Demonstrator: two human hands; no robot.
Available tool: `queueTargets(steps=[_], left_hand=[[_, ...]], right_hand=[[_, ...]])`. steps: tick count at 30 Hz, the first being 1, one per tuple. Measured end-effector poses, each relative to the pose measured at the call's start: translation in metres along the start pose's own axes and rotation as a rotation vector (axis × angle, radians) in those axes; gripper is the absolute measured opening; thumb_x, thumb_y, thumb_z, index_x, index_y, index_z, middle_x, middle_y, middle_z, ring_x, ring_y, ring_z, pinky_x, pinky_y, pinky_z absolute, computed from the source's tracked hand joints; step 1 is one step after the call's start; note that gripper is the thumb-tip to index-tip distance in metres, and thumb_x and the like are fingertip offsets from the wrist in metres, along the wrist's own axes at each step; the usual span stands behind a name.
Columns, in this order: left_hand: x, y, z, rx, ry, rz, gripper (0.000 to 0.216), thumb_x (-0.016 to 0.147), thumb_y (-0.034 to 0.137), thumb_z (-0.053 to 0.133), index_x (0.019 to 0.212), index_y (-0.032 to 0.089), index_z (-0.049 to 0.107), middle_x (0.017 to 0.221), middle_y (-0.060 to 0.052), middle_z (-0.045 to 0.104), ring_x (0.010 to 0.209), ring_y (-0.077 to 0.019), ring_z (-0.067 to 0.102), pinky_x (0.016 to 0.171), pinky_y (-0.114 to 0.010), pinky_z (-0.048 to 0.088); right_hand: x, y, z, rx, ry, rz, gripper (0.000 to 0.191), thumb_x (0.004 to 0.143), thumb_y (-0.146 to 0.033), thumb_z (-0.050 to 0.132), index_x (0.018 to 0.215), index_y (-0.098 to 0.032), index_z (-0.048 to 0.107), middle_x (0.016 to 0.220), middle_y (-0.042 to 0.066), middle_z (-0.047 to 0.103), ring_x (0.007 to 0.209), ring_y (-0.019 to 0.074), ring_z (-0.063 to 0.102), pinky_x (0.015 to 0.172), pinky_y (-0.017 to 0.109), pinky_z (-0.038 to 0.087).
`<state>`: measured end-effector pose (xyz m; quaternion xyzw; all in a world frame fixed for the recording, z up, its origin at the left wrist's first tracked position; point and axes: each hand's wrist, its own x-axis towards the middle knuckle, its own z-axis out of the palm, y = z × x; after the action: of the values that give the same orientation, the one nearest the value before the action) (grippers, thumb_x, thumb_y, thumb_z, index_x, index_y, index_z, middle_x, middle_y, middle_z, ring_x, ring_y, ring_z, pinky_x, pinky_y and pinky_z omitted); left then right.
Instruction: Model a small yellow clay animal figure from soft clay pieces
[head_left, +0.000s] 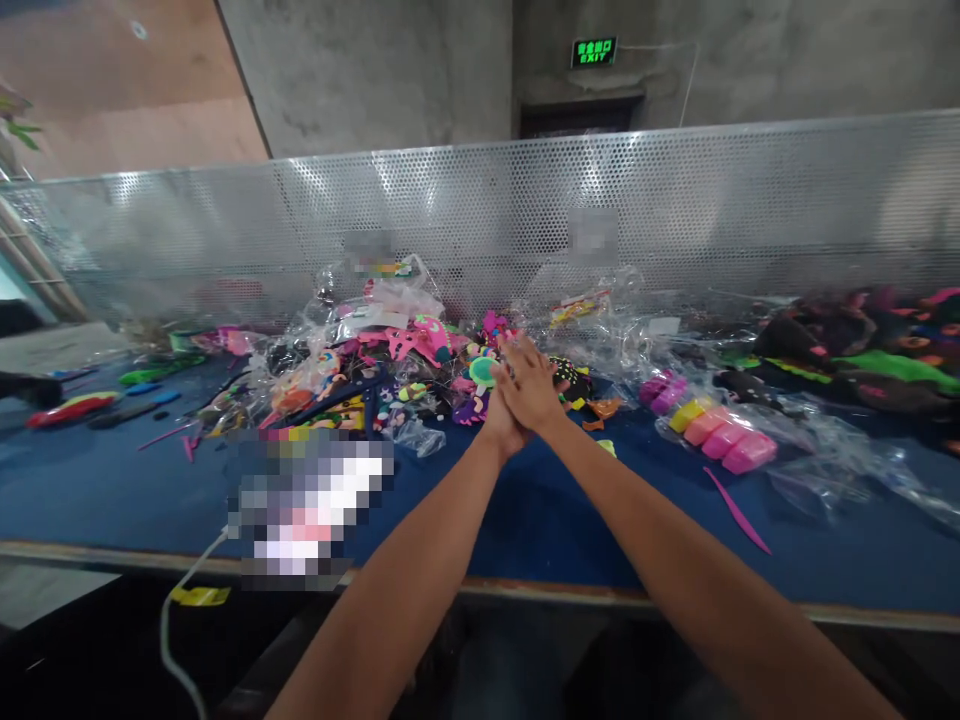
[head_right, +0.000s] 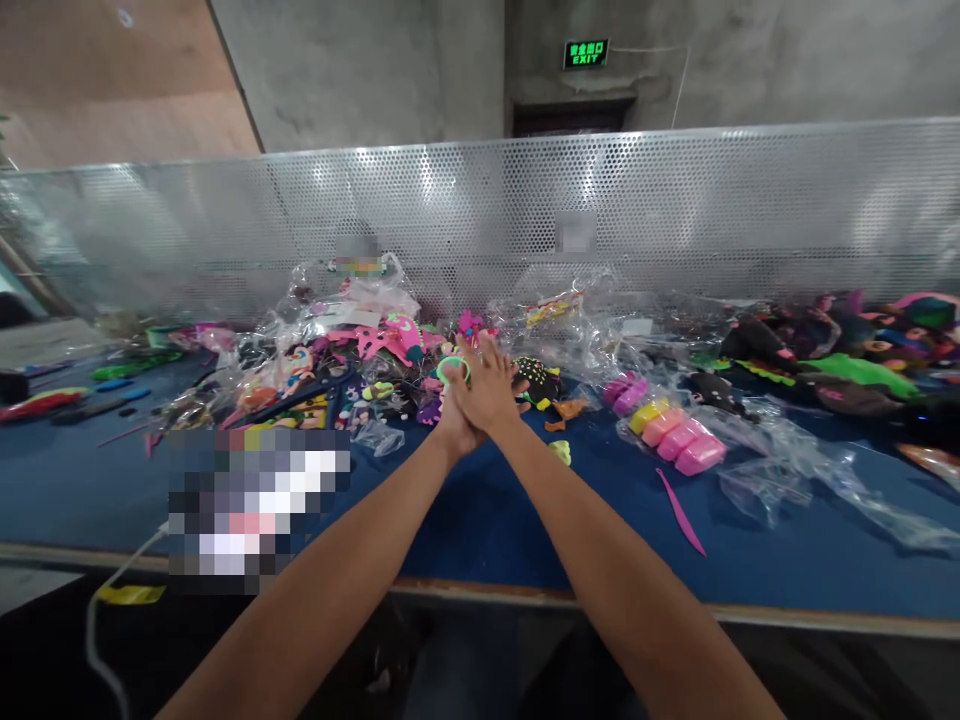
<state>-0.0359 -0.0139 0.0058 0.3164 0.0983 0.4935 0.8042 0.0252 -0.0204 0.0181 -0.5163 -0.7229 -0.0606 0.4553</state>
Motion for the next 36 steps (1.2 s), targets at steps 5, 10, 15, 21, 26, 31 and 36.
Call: queueTargets(steps=[5, 10, 15, 21, 26, 31, 36], left_hand=[[0.004, 0.003, 0.002, -0.016, -0.017, 0.037, 0.05, 0.082, 0.063, 0.039, 0.107, 0.026, 0.062, 0.107, -0.007, 0.065, 0.105, -0.0261, 0.059, 0.084, -0.045, 0.048], [-0.001, 0.002, 0.005, 0.027, -0.018, -0.032, 0.04, 0.083, 0.052, 0.047, 0.105, 0.022, 0.063, 0.101, -0.008, 0.067, 0.099, -0.0256, 0.062, 0.083, -0.041, 0.05], [0.004, 0.002, 0.003, 0.054, 0.194, -0.04, 0.016, 0.084, 0.028, 0.053, 0.083, 0.014, 0.062, 0.068, -0.003, 0.064, 0.057, -0.0116, 0.061, 0.055, -0.022, 0.049], [0.007, 0.021, -0.006, -0.034, 0.254, 0.025, 0.027, 0.085, 0.043, 0.048, 0.085, 0.017, 0.057, 0.056, 0.001, 0.054, 0.045, -0.0107, 0.052, 0.042, -0.021, 0.043], [-0.002, 0.019, 0.007, -0.008, 0.115, -0.035, 0.031, 0.086, 0.046, 0.046, 0.091, 0.018, 0.059, 0.065, -0.002, 0.059, 0.054, -0.013, 0.057, 0.046, -0.022, 0.045], [-0.006, 0.013, 0.012, 0.091, 0.034, -0.03, 0.017, 0.085, 0.025, 0.051, 0.092, 0.015, 0.062, 0.082, -0.005, 0.066, 0.073, -0.0142, 0.064, 0.063, -0.023, 0.051], [-0.001, 0.003, 0.001, 0.31, 0.027, 0.034, 0.016, 0.078, 0.024, 0.063, 0.088, 0.013, 0.064, 0.081, -0.006, 0.068, 0.07, -0.0154, 0.065, 0.061, -0.025, 0.05]], right_hand=[[-0.001, 0.001, -0.001, 0.034, -0.081, -0.051, 0.049, 0.094, -0.045, 0.031, 0.138, -0.025, 0.041, 0.142, 0.007, 0.042, 0.135, 0.0239, 0.03, 0.11, 0.048, 0.023], [0.004, -0.006, -0.003, -0.014, 0.075, 0.086, 0.048, 0.093, -0.047, 0.034, 0.131, -0.023, 0.048, 0.139, 0.011, 0.042, 0.131, 0.0284, 0.033, 0.107, 0.052, 0.024], [0.012, 0.014, -0.03, 0.039, 0.145, -0.038, 0.039, 0.096, -0.037, 0.029, 0.119, -0.02, 0.056, 0.122, 0.011, 0.054, 0.118, 0.0227, 0.044, 0.102, 0.042, 0.032], [-0.01, 0.049, -0.039, -0.024, -0.137, -0.313, 0.052, 0.081, -0.051, 0.057, 0.123, -0.022, 0.054, 0.122, 0.01, 0.053, 0.117, 0.0261, 0.043, 0.104, 0.045, 0.032], [-0.015, 0.051, -0.034, -0.04, -0.131, -0.248, 0.057, 0.077, -0.049, 0.063, 0.126, -0.023, 0.053, 0.128, 0.01, 0.049, 0.12, 0.0268, 0.041, 0.105, 0.046, 0.032], [-0.013, 0.047, -0.039, -0.005, -0.067, -0.258, 0.041, 0.081, -0.034, 0.059, 0.12, -0.021, 0.057, 0.118, 0.01, 0.054, 0.114, 0.0245, 0.046, 0.104, 0.045, 0.035], [-0.013, 0.055, -0.042, -0.019, -0.038, -0.273, 0.044, 0.082, -0.032, 0.058, 0.124, -0.018, 0.055, 0.118, 0.011, 0.053, 0.114, 0.0253, 0.045, 0.101, 0.043, 0.038]])
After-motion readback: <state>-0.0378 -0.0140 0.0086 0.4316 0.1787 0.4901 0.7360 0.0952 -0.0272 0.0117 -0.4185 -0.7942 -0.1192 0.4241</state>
